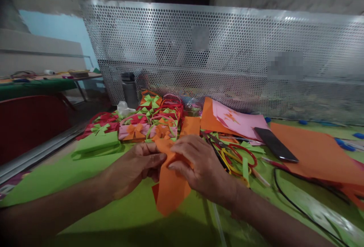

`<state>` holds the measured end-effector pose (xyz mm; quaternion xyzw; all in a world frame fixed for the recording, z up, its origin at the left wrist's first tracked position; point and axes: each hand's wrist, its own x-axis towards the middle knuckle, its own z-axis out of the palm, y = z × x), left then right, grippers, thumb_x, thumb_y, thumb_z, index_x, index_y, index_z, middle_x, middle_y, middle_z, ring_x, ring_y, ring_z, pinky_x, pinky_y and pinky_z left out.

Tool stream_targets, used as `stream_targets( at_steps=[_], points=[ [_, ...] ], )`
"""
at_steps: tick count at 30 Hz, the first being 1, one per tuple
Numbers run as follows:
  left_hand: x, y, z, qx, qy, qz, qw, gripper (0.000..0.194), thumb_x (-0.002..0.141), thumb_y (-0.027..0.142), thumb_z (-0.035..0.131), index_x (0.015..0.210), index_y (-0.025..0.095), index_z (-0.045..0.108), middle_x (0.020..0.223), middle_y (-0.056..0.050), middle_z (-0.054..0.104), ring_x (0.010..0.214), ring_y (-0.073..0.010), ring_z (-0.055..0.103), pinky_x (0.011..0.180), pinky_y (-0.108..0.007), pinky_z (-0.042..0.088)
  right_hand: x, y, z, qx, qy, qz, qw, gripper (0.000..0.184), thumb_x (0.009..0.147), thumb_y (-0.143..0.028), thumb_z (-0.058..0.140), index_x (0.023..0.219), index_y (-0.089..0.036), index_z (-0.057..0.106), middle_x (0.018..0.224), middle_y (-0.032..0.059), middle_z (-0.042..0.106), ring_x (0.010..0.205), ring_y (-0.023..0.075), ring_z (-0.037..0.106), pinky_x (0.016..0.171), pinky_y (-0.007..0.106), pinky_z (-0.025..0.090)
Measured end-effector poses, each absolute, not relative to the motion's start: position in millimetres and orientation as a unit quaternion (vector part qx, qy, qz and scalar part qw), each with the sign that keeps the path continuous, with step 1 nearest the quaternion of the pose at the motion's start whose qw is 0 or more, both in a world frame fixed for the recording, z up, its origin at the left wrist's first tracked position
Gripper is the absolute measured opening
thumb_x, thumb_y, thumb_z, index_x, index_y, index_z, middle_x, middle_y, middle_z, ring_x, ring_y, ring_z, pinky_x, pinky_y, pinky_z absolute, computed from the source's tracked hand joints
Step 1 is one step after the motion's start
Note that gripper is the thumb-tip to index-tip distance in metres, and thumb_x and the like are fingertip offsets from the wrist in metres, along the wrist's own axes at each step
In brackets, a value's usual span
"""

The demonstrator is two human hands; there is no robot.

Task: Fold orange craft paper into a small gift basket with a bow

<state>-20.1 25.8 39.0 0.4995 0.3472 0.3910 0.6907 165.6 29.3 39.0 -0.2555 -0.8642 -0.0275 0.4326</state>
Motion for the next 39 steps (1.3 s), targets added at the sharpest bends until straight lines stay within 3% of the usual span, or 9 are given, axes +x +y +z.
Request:
stream_targets(
  at_steps=[14, 24, 36, 39],
  points=[
    [-16.5, 19.9, 39.1, 0.579, 0.352, 0.394, 0.621, 0.023, 0.070, 0.036, 0.065, 0.068, 0.013, 0.066, 0.056, -0.001, 0.058, 0.051, -0.0092, 0.049, 0.052, -0.021, 0.040, 165.7, 29.7, 40.5, -0.237, -0.855, 0.018, 0.462, 0.007, 0.081, -0.016, 0.055, 0.081, -0.020, 0.060, 0.084, 0.0035, 0.059, 0.079, 0.0140, 0.056, 0.067, 0.029, 0.047],
    [-15.6, 14.1, 46.2, 0.648, 0.349, 0.390, 0.553, 0.012, 0.073, 0.025, 0.058, 0.074, 0.016, 0.065, 0.065, 0.000, 0.055, 0.059, -0.0115, 0.047, 0.056, -0.021, 0.039, 167.9, 31.1, 42.5, -0.243, -0.860, 0.013, 0.449, 0.007, 0.082, -0.014, 0.055, 0.079, -0.019, 0.060, 0.085, 0.0044, 0.059, 0.079, 0.0141, 0.057, 0.068, 0.027, 0.045],
    [-16.6, 7.5, 45.8, 0.779, 0.353, 0.415, 0.310, 0.023, 0.078, 0.010, 0.045, 0.058, 0.016, 0.056, 0.052, 0.003, 0.043, 0.051, -0.0091, 0.037, 0.049, -0.019, 0.032, 162.9, 23.2, 41.7, -0.231, -0.854, 0.032, 0.465, 0.010, 0.080, -0.008, 0.055, 0.082, -0.018, 0.058, 0.085, 0.0045, 0.058, 0.081, 0.0139, 0.055, 0.070, 0.027, 0.044],
    [-15.9, 7.3, 45.1, 0.784, 0.346, 0.434, 0.279, 0.022, 0.076, 0.008, 0.045, 0.059, 0.016, 0.056, 0.051, 0.004, 0.046, 0.048, -0.0080, 0.039, 0.047, -0.018, 0.032, 162.5, 22.0, 42.3, -0.230, -0.854, 0.033, 0.466, 0.010, 0.080, -0.007, 0.055, 0.080, -0.016, 0.058, 0.084, 0.0046, 0.057, 0.080, 0.0137, 0.054, 0.069, 0.027, 0.044]
  ],
)
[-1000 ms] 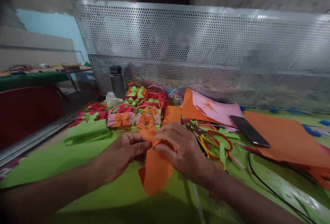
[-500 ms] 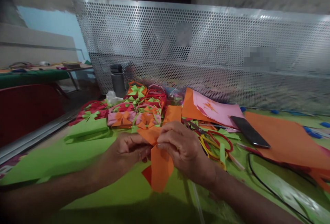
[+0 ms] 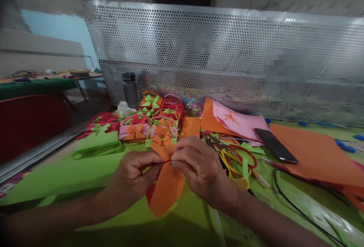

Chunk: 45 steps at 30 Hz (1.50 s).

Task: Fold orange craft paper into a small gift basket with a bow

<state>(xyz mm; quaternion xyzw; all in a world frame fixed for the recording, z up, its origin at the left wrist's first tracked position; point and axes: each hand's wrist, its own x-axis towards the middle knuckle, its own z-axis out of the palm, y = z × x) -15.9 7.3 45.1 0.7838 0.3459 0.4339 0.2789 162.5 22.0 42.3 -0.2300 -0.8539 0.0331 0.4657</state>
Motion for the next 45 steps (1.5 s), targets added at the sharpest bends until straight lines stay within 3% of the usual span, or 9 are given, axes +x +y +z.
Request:
stream_targets(
  at_steps=[7, 19, 24, 27, 35, 45],
  points=[
    [-15.6, 9.2, 41.4, 0.767, 0.339, 0.483, 0.252, 0.015, 0.074, 0.009, 0.048, 0.068, 0.012, 0.062, 0.059, 0.000, 0.059, 0.053, -0.0089, 0.050, 0.050, -0.017, 0.039, 163.2, 23.0, 40.1, -0.202, -0.859, 0.019, 0.469, 0.009, 0.078, -0.007, 0.058, 0.081, -0.015, 0.058, 0.084, 0.0052, 0.057, 0.080, 0.0143, 0.053, 0.071, 0.030, 0.044],
    [-19.2, 14.0, 41.1, 0.782, 0.324, 0.466, 0.257, 0.019, 0.075, 0.009, 0.046, 0.061, 0.012, 0.058, 0.054, 0.002, 0.051, 0.051, -0.0071, 0.043, 0.047, -0.016, 0.035, 162.3, 21.9, 40.6, -0.180, -0.861, -0.022, 0.475, 0.015, 0.076, -0.001, 0.057, 0.081, -0.015, 0.058, 0.084, 0.0058, 0.059, 0.081, 0.0151, 0.053, 0.073, 0.034, 0.044],
    [-21.7, 16.2, 42.1, 0.791, 0.323, 0.465, 0.232, 0.018, 0.074, 0.009, 0.047, 0.062, 0.012, 0.059, 0.054, 0.002, 0.053, 0.050, -0.0069, 0.045, 0.048, -0.016, 0.036, 159.1, 20.6, 41.5, -0.216, -0.855, 0.002, 0.472, 0.011, 0.079, -0.009, 0.058, 0.087, -0.017, 0.056, 0.084, 0.0043, 0.059, 0.081, 0.0145, 0.053, 0.073, 0.032, 0.045],
    [-21.4, 17.8, 42.4, 0.789, 0.328, 0.473, 0.214, 0.018, 0.073, 0.008, 0.045, 0.061, 0.013, 0.058, 0.053, 0.002, 0.054, 0.049, -0.0067, 0.046, 0.047, -0.015, 0.036, 157.2, 20.7, 41.5, -0.255, -0.837, 0.012, 0.484, 0.018, 0.076, -0.014, 0.063, 0.092, -0.019, 0.054, 0.085, 0.0036, 0.060, 0.084, 0.0157, 0.054, 0.075, 0.033, 0.045],
    [-22.0, 17.3, 41.3, 0.791, 0.347, 0.464, 0.196, 0.018, 0.073, 0.009, 0.046, 0.059, 0.013, 0.057, 0.052, 0.002, 0.053, 0.048, -0.0069, 0.046, 0.047, -0.016, 0.036, 155.3, 22.2, 41.4, -0.292, -0.813, 0.020, 0.504, 0.007, 0.074, -0.019, 0.066, 0.076, -0.019, 0.059, 0.077, 0.0013, 0.062, 0.074, 0.0143, 0.055, 0.071, 0.032, 0.043],
    [-21.4, 16.5, 42.2, 0.771, 0.350, 0.466, 0.255, 0.020, 0.076, 0.012, 0.047, 0.062, 0.013, 0.060, 0.054, 0.001, 0.056, 0.049, -0.0071, 0.046, 0.045, -0.015, 0.036, 155.1, 20.3, 41.5, -0.308, -0.804, 0.028, 0.508, 0.008, 0.075, -0.020, 0.065, 0.069, -0.021, 0.060, 0.071, -0.0023, 0.062, 0.069, 0.0124, 0.057, 0.081, 0.037, 0.039]
  ],
)
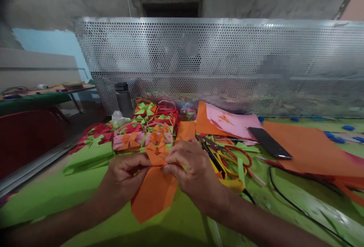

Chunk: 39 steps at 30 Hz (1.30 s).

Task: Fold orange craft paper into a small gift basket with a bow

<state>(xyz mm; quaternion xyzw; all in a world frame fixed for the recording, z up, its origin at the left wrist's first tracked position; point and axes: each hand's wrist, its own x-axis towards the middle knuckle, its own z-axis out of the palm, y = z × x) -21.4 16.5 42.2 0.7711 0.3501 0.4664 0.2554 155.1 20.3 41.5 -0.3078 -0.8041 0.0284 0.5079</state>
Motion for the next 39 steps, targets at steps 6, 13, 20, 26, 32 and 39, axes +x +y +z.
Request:
stream_targets(
  at_steps=[6, 13, 20, 26, 32, 39],
  points=[
    [-21.0, 15.6, 46.2, 0.754, 0.358, 0.463, 0.298, 0.017, 0.074, 0.015, 0.051, 0.059, 0.014, 0.058, 0.053, 0.003, 0.051, 0.048, -0.0068, 0.042, 0.042, -0.015, 0.034, 156.8, 18.8, 43.4, -0.307, -0.802, 0.033, 0.511, 0.011, 0.076, -0.020, 0.062, 0.066, -0.021, 0.059, 0.069, -0.0026, 0.061, 0.065, 0.0117, 0.056, 0.086, 0.041, 0.036],
    [-20.2, 14.7, 46.1, 0.730, 0.374, 0.444, 0.361, 0.016, 0.072, 0.019, 0.053, 0.058, 0.014, 0.057, 0.050, 0.003, 0.046, 0.047, -0.0071, 0.038, 0.042, -0.016, 0.033, 157.9, 18.6, 42.2, -0.297, -0.822, -0.008, 0.487, 0.013, 0.077, -0.013, 0.061, 0.068, -0.020, 0.055, 0.069, -0.0028, 0.060, 0.067, 0.0111, 0.056, 0.090, 0.044, 0.031],
    [-23.8, 14.4, 49.8, 0.723, 0.351, 0.426, 0.415, 0.013, 0.073, 0.019, 0.055, 0.065, 0.013, 0.063, 0.059, -0.001, 0.058, 0.056, -0.0113, 0.052, 0.053, -0.020, 0.044, 164.0, 20.3, 54.5, -0.297, -0.823, 0.097, 0.474, 0.014, 0.083, -0.033, 0.054, 0.084, -0.021, 0.061, 0.085, 0.0026, 0.066, 0.082, 0.0165, 0.059, 0.082, 0.037, 0.041],
    [-19.3, 10.5, 54.9, 0.709, 0.328, 0.407, 0.474, 0.008, 0.070, 0.015, 0.059, 0.066, 0.014, 0.065, 0.059, 0.001, 0.059, 0.052, -0.0075, 0.048, 0.049, -0.016, 0.038, 166.4, 23.2, 61.3, -0.329, -0.814, 0.206, 0.432, 0.023, 0.083, -0.031, 0.054, 0.102, -0.020, 0.060, 0.102, 0.0054, 0.065, 0.094, 0.0175, 0.060, 0.081, 0.033, 0.046],
    [-19.5, 11.9, 40.4, 0.578, 0.318, 0.419, 0.624, 0.014, 0.076, 0.029, 0.060, 0.071, 0.017, 0.064, 0.064, 0.001, 0.060, 0.060, -0.0102, 0.055, 0.061, -0.021, 0.045, 163.8, 24.1, 56.4, -0.316, -0.801, 0.254, 0.441, 0.031, 0.082, -0.032, 0.056, 0.110, -0.019, 0.054, 0.098, 0.0063, 0.066, 0.091, 0.0171, 0.061, 0.077, 0.033, 0.049],
    [-20.7, 2.7, 41.4, 0.576, 0.329, 0.400, 0.632, 0.022, 0.079, 0.037, 0.059, 0.073, 0.016, 0.064, 0.066, -0.001, 0.061, 0.055, -0.0088, 0.051, 0.054, -0.020, 0.041, 160.6, 23.5, 47.5, -0.343, -0.797, 0.206, 0.453, 0.028, 0.081, -0.032, 0.057, 0.106, -0.020, 0.056, 0.097, 0.0055, 0.066, 0.093, 0.0186, 0.060, 0.081, 0.037, 0.047]
  ],
)
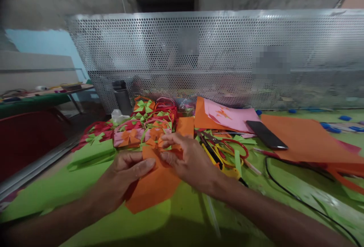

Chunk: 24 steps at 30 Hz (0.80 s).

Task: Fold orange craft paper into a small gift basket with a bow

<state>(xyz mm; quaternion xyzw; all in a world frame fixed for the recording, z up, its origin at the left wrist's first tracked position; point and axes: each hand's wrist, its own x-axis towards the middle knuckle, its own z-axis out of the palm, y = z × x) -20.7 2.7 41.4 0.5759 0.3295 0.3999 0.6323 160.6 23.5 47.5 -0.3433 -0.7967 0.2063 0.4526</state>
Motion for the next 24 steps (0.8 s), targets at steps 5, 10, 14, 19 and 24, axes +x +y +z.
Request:
stream_targets(
  at_steps=[5, 10, 14, 19, 24],
  points=[
    [-20.5, 2.5, 45.0, 0.601, 0.354, 0.425, 0.577, 0.024, 0.081, 0.037, 0.056, 0.078, 0.016, 0.065, 0.068, -0.001, 0.060, 0.064, -0.0124, 0.055, 0.063, -0.024, 0.043, 161.6, 16.7, 52.5, -0.310, -0.797, 0.115, 0.506, 0.018, 0.081, -0.025, 0.057, 0.099, -0.022, 0.059, 0.100, 0.0043, 0.064, 0.096, 0.0176, 0.058, 0.082, 0.034, 0.046],
    [-19.7, 3.0, 49.2, 0.649, 0.361, 0.427, 0.516, 0.029, 0.082, 0.037, 0.052, 0.067, 0.014, 0.061, 0.061, 0.000, 0.055, 0.058, -0.0100, 0.048, 0.057, -0.021, 0.040, 162.3, 14.3, 59.2, -0.214, -0.852, 0.052, 0.474, 0.010, 0.082, -0.014, 0.054, 0.085, -0.021, 0.061, 0.105, 0.0060, 0.058, 0.103, 0.0176, 0.053, 0.087, 0.037, 0.044],
    [-17.2, 0.4, 55.3, 0.679, 0.357, 0.412, 0.491, 0.032, 0.083, 0.038, 0.049, 0.062, 0.014, 0.057, 0.055, 0.003, 0.047, 0.052, -0.0084, 0.039, 0.051, -0.020, 0.034, 161.9, 15.9, 59.0, -0.201, -0.871, 0.043, 0.446, 0.008, 0.081, -0.015, 0.055, 0.081, -0.022, 0.060, 0.107, 0.0054, 0.056, 0.107, 0.0189, 0.050, 0.091, 0.041, 0.041],
    [-16.1, 0.6, 54.1, 0.654, 0.352, 0.408, 0.531, 0.033, 0.082, 0.038, 0.051, 0.060, 0.014, 0.055, 0.054, 0.004, 0.043, 0.050, -0.0072, 0.035, 0.048, -0.018, 0.032, 162.6, 15.3, 58.8, -0.200, -0.880, 0.050, 0.429, 0.008, 0.081, -0.014, 0.055, 0.079, -0.022, 0.058, 0.110, 0.0054, 0.053, 0.110, 0.0193, 0.047, 0.094, 0.042, 0.039],
    [-16.0, 1.6, 50.7, 0.573, 0.342, 0.415, 0.619, 0.023, 0.078, 0.035, 0.057, 0.068, 0.015, 0.061, 0.065, 0.000, 0.056, 0.062, -0.0105, 0.050, 0.059, -0.022, 0.043, 163.3, 15.2, 59.2, -0.207, -0.883, 0.030, 0.420, 0.009, 0.081, -0.012, 0.055, 0.078, -0.020, 0.057, 0.111, 0.0052, 0.052, 0.112, 0.0189, 0.045, 0.095, 0.040, 0.038]
  ],
)
